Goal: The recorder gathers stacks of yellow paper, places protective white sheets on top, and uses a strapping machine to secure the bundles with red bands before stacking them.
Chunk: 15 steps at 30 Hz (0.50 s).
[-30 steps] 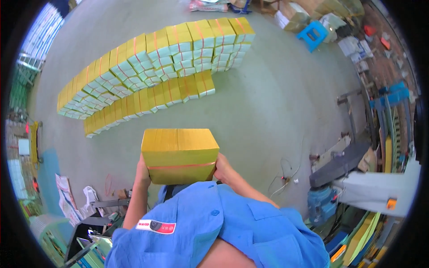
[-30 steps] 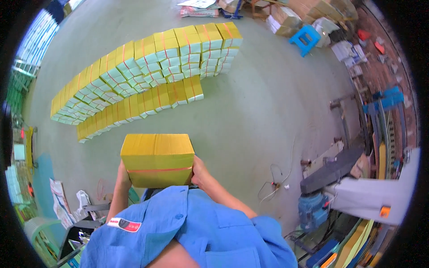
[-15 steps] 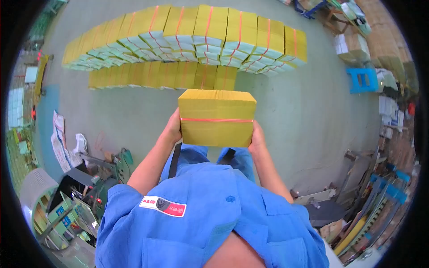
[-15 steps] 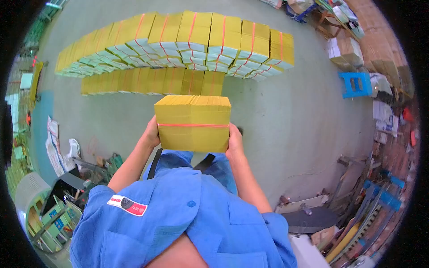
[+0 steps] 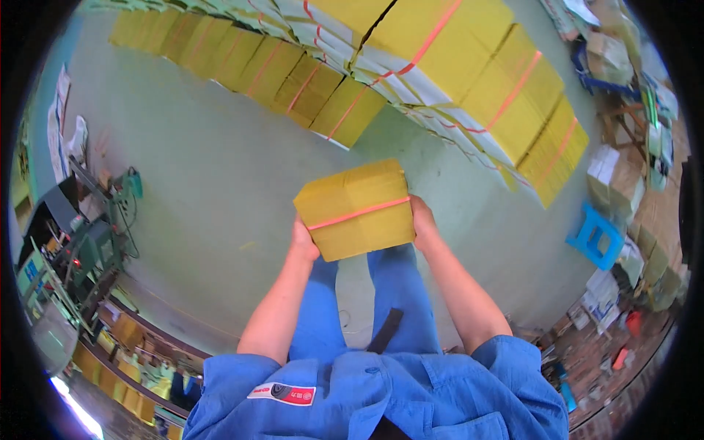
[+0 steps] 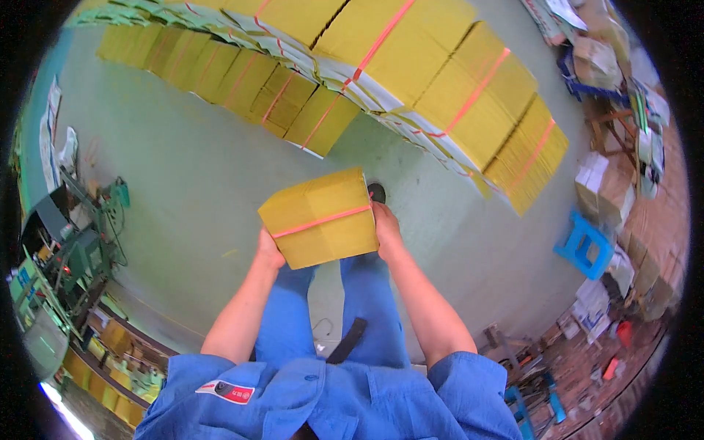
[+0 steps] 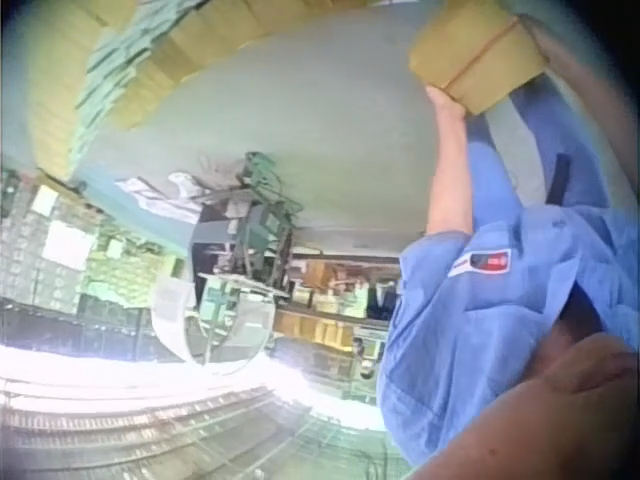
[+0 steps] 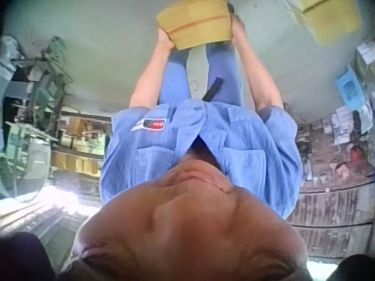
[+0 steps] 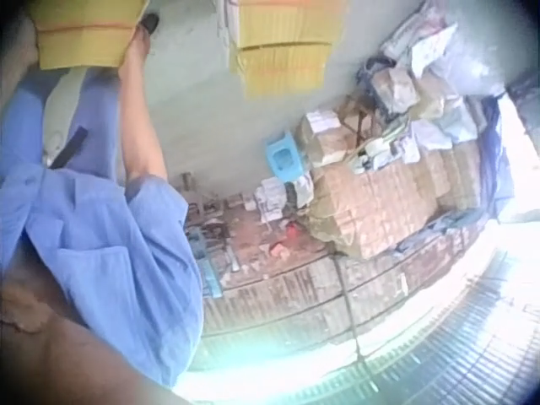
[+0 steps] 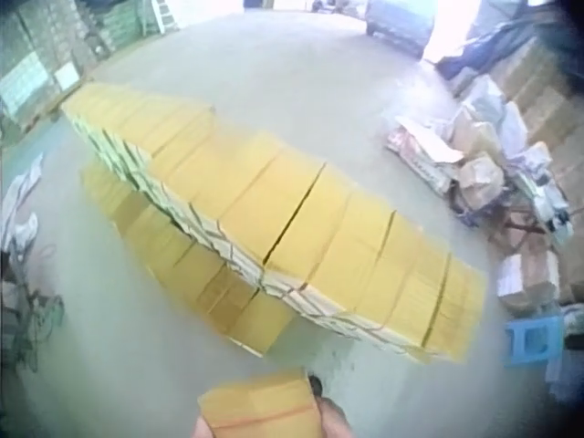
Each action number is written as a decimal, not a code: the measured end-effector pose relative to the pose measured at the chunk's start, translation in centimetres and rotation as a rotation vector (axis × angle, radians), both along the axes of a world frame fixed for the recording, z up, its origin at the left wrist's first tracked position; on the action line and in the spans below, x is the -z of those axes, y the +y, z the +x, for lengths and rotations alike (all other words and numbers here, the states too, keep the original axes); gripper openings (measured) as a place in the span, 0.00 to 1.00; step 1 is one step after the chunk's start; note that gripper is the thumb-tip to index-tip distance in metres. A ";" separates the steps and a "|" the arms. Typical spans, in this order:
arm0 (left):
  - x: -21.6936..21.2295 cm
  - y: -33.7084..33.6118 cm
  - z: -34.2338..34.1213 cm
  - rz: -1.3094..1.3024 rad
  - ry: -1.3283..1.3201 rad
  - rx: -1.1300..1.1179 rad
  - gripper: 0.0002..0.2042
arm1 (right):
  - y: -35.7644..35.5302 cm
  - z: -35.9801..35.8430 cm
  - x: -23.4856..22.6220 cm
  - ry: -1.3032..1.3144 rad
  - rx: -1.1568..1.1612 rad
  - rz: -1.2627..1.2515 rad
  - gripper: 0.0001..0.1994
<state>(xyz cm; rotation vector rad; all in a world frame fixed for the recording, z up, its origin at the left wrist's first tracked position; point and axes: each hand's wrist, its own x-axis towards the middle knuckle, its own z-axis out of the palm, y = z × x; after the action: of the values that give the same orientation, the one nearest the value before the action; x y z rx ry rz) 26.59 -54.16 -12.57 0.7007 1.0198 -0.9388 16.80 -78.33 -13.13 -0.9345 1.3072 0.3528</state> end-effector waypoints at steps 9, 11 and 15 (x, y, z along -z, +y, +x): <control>20.0 -8.0 -7.7 0.059 0.102 -0.290 0.23 | -10.6 1.2 20.1 0.034 -0.360 0.021 0.19; 23.9 -9.2 -7.2 0.109 0.129 -0.307 0.24 | -13.3 3.0 24.8 -0.003 -0.427 0.079 0.21; 27.9 -10.9 -6.9 0.127 0.087 -0.166 0.29 | -15.3 2.4 32.0 0.069 -0.296 -0.245 0.26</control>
<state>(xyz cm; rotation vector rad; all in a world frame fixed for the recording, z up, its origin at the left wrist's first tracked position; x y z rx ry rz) 19.70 -65.11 -40.49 0.6737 1.2033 -0.7710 19.24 -93.66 -45.13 -1.3391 1.2951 0.4628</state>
